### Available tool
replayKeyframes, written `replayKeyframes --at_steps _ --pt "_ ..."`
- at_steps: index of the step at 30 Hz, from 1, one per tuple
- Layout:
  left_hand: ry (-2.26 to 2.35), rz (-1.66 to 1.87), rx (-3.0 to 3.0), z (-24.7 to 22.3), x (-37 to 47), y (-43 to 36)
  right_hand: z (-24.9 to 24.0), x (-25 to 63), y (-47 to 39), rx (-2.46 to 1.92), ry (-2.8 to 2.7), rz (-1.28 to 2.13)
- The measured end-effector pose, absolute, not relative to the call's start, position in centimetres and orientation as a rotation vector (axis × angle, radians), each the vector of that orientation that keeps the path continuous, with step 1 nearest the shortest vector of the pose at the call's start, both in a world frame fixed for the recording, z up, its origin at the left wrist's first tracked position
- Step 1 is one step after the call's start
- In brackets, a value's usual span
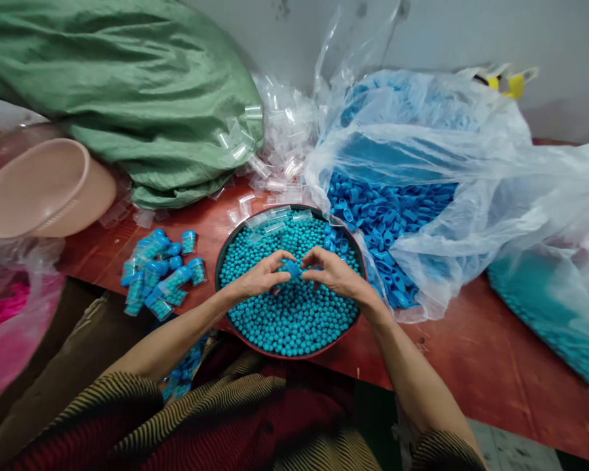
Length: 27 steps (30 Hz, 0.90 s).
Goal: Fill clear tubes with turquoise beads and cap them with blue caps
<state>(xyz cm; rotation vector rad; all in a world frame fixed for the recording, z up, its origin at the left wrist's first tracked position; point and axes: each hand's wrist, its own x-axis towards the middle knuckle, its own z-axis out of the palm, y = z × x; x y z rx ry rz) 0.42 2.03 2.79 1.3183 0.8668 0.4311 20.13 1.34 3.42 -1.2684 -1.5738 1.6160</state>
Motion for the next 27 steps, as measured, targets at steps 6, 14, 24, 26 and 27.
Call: replayKeyframes --at_steps 6,14,24,26,27 --pt "0.718 0.244 1.314 3.6 -0.3 2.0 5.7 20.6 1.4 -1.302 -1.834 1.764" --pt "0.799 0.414 1.202 3.7 0.1 1.0 3.6 19.1 0.1 -1.286 -1.472 1.554" --pt "0.921 0.77 1.175 4.1 1.5 -0.1 2.3 14.9 -3.5 -1.529 -1.963 0.55" --pt "0.934 0.768 1.153 4.1 1.5 -0.4 2.2 14.5 -3.7 -1.567 -1.993 0.44" --pt "0.944 0.769 1.135 4.1 1.6 -0.5 2.2 14.4 -3.7 -1.574 -2.023 0.395"
